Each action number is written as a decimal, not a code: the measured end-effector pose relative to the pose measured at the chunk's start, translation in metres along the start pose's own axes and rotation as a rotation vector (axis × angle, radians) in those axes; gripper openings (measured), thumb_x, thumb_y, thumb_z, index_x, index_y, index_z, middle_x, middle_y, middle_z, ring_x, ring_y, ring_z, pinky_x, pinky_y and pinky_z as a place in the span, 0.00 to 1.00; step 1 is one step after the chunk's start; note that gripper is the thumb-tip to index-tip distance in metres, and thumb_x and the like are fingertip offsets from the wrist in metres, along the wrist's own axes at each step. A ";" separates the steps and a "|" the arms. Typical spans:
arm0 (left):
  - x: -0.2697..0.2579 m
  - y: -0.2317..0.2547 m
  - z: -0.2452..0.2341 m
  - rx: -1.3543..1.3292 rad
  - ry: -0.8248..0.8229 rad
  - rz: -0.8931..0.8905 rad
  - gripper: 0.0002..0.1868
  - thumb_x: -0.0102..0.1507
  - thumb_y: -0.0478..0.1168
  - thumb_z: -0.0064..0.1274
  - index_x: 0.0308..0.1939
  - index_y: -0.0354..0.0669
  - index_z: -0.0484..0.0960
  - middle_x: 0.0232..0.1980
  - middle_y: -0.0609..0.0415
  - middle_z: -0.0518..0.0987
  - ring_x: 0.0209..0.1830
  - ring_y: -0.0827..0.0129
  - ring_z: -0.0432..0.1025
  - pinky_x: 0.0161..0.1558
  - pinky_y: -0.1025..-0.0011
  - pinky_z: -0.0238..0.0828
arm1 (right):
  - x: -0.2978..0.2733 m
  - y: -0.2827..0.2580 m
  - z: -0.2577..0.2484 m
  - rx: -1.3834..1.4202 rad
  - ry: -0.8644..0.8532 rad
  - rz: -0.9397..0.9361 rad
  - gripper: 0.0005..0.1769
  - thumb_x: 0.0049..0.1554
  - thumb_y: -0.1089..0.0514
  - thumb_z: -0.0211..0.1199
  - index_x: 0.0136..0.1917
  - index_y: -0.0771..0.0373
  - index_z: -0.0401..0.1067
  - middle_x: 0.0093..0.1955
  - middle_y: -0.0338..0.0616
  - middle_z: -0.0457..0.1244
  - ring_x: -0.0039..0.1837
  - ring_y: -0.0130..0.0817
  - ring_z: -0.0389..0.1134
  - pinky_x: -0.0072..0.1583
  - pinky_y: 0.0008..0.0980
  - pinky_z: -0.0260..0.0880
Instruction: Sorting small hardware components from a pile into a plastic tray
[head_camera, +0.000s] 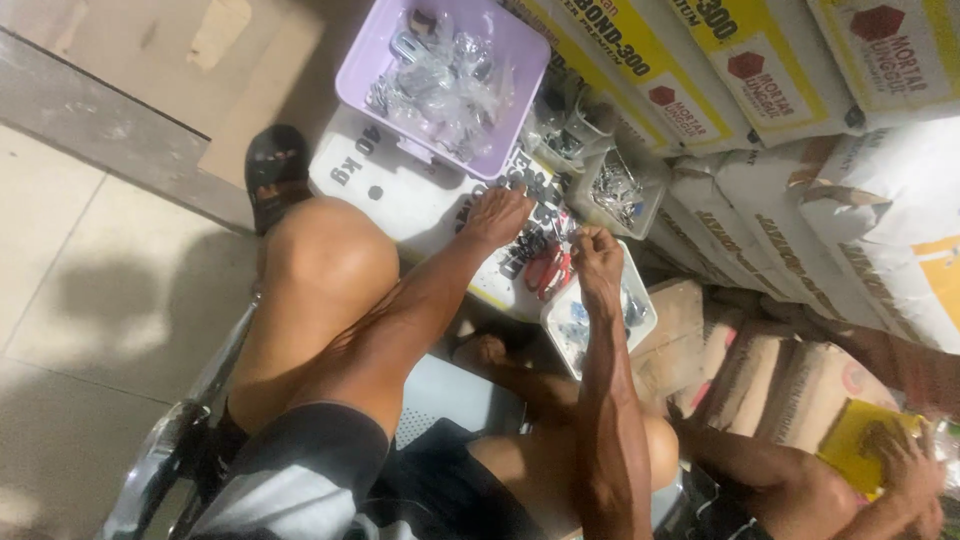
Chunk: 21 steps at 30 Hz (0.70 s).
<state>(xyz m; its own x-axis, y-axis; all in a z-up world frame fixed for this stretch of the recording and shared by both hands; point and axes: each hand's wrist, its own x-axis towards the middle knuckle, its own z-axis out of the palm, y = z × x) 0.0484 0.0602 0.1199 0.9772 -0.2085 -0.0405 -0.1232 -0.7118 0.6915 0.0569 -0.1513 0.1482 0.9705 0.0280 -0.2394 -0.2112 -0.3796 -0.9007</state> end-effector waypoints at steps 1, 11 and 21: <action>-0.001 -0.001 0.003 -0.007 0.002 0.002 0.14 0.63 0.29 0.42 0.39 0.35 0.86 0.43 0.36 0.85 0.40 0.41 0.82 0.42 0.46 0.80 | -0.012 -0.016 -0.001 -0.007 0.001 -0.001 0.03 0.59 0.65 0.54 0.43 0.62 0.69 0.30 0.35 0.58 0.32 0.21 0.58 0.35 0.18 0.57; 0.020 -0.020 0.049 0.063 0.018 0.008 0.13 0.63 0.31 0.44 0.39 0.37 0.86 0.42 0.40 0.84 0.40 0.47 0.83 0.41 0.53 0.79 | -0.033 -0.037 -0.011 0.302 0.013 0.069 0.06 0.59 0.65 0.62 0.51 0.66 0.71 0.39 0.54 0.68 0.37 0.32 0.71 0.40 0.22 0.69; 0.038 -0.023 0.090 0.221 0.182 0.009 0.08 0.60 0.33 0.50 0.31 0.39 0.85 0.33 0.46 0.82 0.32 0.53 0.82 0.34 0.60 0.78 | -0.046 -0.031 -0.019 0.244 -0.005 0.036 0.05 0.59 0.64 0.67 0.48 0.67 0.73 0.39 0.52 0.67 0.38 0.32 0.68 0.40 0.23 0.70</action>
<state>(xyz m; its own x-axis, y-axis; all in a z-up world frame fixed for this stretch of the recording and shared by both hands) 0.0727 0.0080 0.0378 0.9884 -0.1060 0.1091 -0.1474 -0.8436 0.5164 0.0214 -0.1582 0.1943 0.9613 0.0233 -0.2745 -0.2683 -0.1459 -0.9522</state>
